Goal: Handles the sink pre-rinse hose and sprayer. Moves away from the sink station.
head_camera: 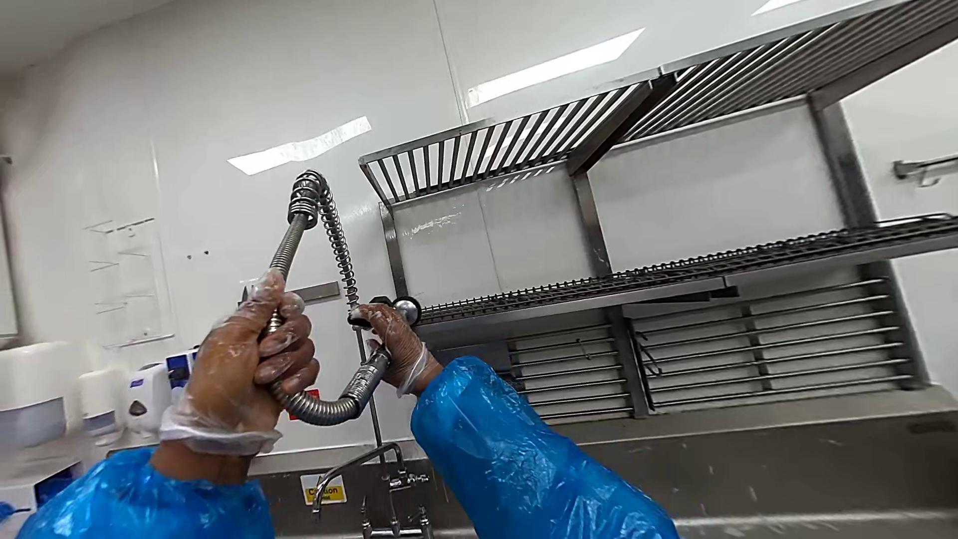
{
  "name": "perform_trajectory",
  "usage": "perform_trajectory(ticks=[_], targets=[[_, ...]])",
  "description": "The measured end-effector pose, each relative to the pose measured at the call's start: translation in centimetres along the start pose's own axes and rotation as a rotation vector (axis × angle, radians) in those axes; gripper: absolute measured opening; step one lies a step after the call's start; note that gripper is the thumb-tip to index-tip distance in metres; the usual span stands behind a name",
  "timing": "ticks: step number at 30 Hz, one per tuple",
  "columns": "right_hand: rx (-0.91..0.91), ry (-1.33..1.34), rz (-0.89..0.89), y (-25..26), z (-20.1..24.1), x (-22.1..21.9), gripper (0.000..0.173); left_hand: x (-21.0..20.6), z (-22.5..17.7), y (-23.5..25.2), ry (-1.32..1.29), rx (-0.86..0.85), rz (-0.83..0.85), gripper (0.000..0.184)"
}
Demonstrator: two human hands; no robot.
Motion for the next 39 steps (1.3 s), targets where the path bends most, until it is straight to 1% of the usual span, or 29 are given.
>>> perform_trajectory(ticks=[3,7,11,14,17,20,23,26,29,35,39], targets=[[0.024,-0.011,-0.025,0.1,0.5,-0.8,0.054,1.1,-0.3,-0.4,0.013,-0.008,0.019,0.052],[0.07,-0.079,-0.075,0.6,0.4,-0.2,0.048,2.2,-0.2,-0.6,0.014,-0.023,0.013,0.052],[0.076,-0.107,-0.074,0.9,0.2,2.0,0.048,0.7,-0.3,0.2,-0.001,-0.002,-0.012,0.053],[0.082,-0.163,-0.112,0.9,-0.3,4.4,0.048,-0.7,0.2,0.6,-0.008,0.02,-0.017,0.054],[0.1,-0.233,-0.063,1.8,-0.7,6.8,0.051,-1.5,0.6,0.8,-0.031,0.017,0.004,0.054],[0.095,-0.288,-0.016,3.0,-0.4,8.5,0.055,-2.1,0.9,1.0,-0.045,0.005,-0.013,0.054],[0.086,-0.314,0.035,3.9,-0.5,9.5,0.055,-2.8,1.0,1.0,-0.063,-0.001,-0.027,0.054],[0.101,-0.338,0.039,4.3,-0.4,10.1,0.054,-2.9,1.2,1.1,-0.074,-0.006,-0.001,0.054],[0.022,-0.38,0.079,3.4,-0.3,10.5,0.058,-2.7,1.5,1.2,-0.083,-0.005,0.006,0.054],[-0.07,-0.387,0.026,0.2,-0.4,10.7,0.057,-3.1,2.1,1.2,-0.075,0.012,0.026,0.054],[-0.106,-0.438,0.045,0.3,-0.2,11.3,0.059,-2.7,2.3,1.8,-0.076,-0.017,0.084,0.053]])
Point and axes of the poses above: each hand's wrist, its own y-axis towards the middle knuckle, its own x-axis out of the back of the hand, z = x × y, the point moved 4 cm from there along y, towards the middle knuckle, and after that the axes turned 9 degrees about -z, right-handed, at the moved point
